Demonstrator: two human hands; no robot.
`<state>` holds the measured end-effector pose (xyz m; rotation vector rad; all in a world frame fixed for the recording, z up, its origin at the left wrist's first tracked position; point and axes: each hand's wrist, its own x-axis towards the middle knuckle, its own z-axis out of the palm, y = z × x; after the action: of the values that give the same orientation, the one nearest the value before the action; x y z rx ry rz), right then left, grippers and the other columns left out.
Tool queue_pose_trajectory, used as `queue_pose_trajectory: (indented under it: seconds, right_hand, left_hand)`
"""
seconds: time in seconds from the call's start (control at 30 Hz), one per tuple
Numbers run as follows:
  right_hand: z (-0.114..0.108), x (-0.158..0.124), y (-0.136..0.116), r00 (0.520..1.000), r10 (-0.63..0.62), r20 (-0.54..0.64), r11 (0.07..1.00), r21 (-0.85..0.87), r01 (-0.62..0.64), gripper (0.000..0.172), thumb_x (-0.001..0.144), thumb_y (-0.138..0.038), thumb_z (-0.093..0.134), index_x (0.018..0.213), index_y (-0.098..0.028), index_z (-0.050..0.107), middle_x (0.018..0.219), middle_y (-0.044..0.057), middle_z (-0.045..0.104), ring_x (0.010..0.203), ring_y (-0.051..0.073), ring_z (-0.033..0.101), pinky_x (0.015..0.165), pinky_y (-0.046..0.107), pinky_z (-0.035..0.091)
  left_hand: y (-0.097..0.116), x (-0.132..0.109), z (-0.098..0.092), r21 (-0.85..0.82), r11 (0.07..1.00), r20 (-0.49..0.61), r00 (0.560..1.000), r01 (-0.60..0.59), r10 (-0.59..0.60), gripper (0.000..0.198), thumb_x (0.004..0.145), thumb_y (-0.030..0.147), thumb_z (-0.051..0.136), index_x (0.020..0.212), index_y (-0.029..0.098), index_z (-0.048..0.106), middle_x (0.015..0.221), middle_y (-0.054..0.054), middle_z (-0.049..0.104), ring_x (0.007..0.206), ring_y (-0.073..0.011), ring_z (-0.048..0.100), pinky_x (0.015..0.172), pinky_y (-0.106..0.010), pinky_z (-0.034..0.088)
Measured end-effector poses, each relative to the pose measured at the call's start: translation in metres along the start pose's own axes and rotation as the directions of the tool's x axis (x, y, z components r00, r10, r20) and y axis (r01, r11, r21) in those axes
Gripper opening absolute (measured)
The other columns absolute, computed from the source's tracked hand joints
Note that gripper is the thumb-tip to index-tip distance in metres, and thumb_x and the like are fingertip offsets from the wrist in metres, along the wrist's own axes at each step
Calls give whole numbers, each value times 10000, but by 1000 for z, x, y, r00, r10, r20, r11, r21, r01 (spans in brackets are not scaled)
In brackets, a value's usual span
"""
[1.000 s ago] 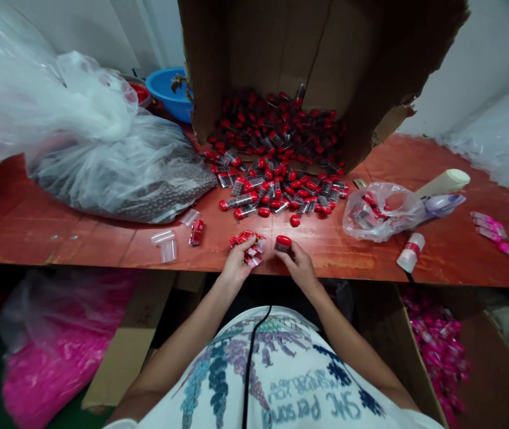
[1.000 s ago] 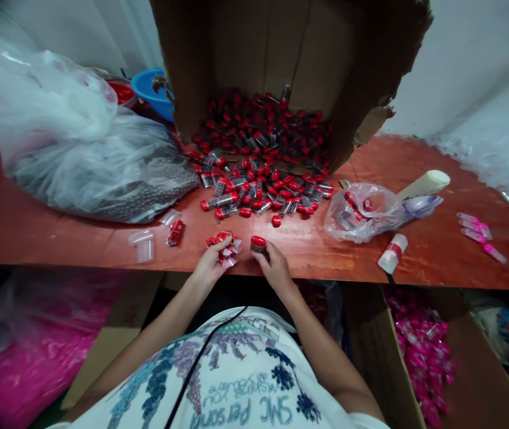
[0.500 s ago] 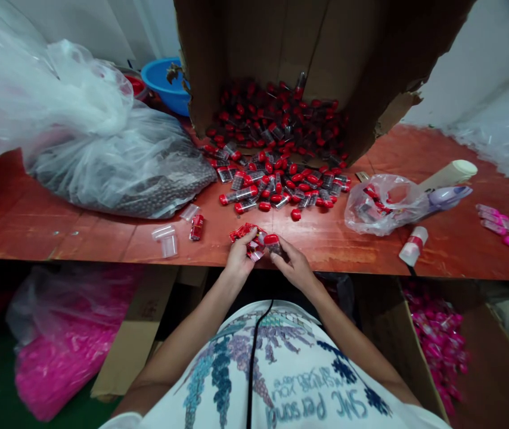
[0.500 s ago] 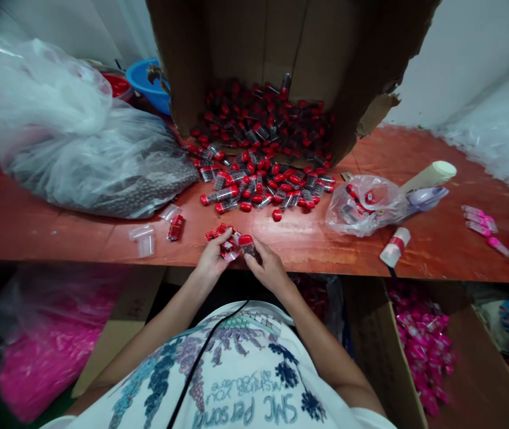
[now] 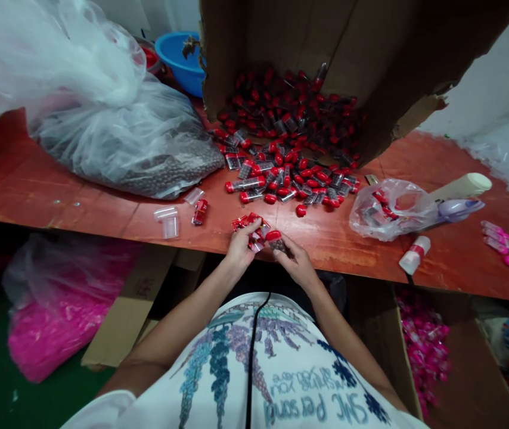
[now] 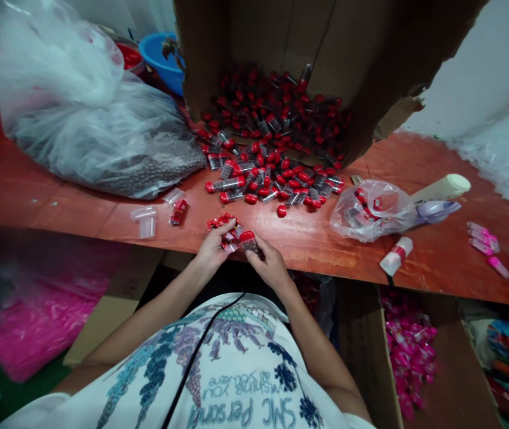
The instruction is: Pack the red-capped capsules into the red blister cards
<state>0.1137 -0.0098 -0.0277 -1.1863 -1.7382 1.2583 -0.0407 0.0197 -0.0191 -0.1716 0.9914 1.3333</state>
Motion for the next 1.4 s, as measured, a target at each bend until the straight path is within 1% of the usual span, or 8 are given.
queue_pose_trajectory:
  seconds: [0.27,0.47,0.6,0.77,0.93,1.1,1.33,1.4]
  right_hand:
    - [3,-1,3,997,43,-59,998,39,-40,513,844,-303,543,1347,-227,475,1192,35,625,1068,217,585,959,359,440]
    - [3,-4,5,998,34,-43,999,33,-33,511,838,-298,560,1339,-228,486,1228,41,609,1108,221,570,986,364,420]
    - [4,-5,2,1000,9,-28,1000,30,-8,495,840,-291,553,1328,-231,498,1231,40,608,1118,221,565,997,366,412]
    - [5,-5,3,998,24,-64,999,27,-23,497,840,-307,555,1328,-231,499,1223,46,613,1107,230,569,989,385,418]
    - [1,-7,1,1000,-19,1,1000,-22,19,469,825,-288,563,1290,-235,542,1211,41,620,1095,229,571,984,380,418]
    - [2,-9,-1,999,-35,26,999,-28,36,463,826,-275,561,1286,-234,547,1204,44,621,1097,227,570,982,372,415]
    - [7,-9,3,999,25,21,998,56,-26,447,846,-322,553,1284,-233,538,1209,47,616,1100,229,566,969,374,428]
    - [10,-10,5,999,54,-8,995,84,-53,466,840,-344,563,1288,-223,519,1183,55,622,1050,215,586,926,356,459]
  left_hand:
    - [-5,2,-5,2,1000,28,1000,-13,13,117,625,84,737,689,106,641,607,-32,669,505,-142,623,520,-263,534]
    - [-5,2,-7,-1,998,-2,998,-62,62,135,602,92,754,684,108,648,591,-17,665,492,-128,614,491,-233,510]
    - [-6,1,-6,10,998,-10,998,-66,67,143,593,105,762,674,113,644,594,-18,667,490,-136,615,499,-250,517]
    - [-8,0,-8,47,998,9,1000,-30,30,136,602,109,761,682,108,651,612,-43,676,504,-152,626,510,-263,520]
    - [-4,0,-8,2,1000,-24,1000,-20,20,117,626,114,749,676,117,643,605,-30,667,489,-141,612,499,-256,508]
    - [-2,1,-7,-25,999,-15,1000,-22,22,119,624,106,744,680,116,640,599,-18,658,491,-130,602,511,-255,510]
    - [-11,1,-12,9,998,10,998,-65,65,164,585,106,767,704,109,653,626,-33,673,524,-153,625,510,-267,525]
    - [-13,0,-13,28,996,19,997,-82,81,194,567,122,788,710,107,657,627,-36,674,528,-157,628,529,-280,535]
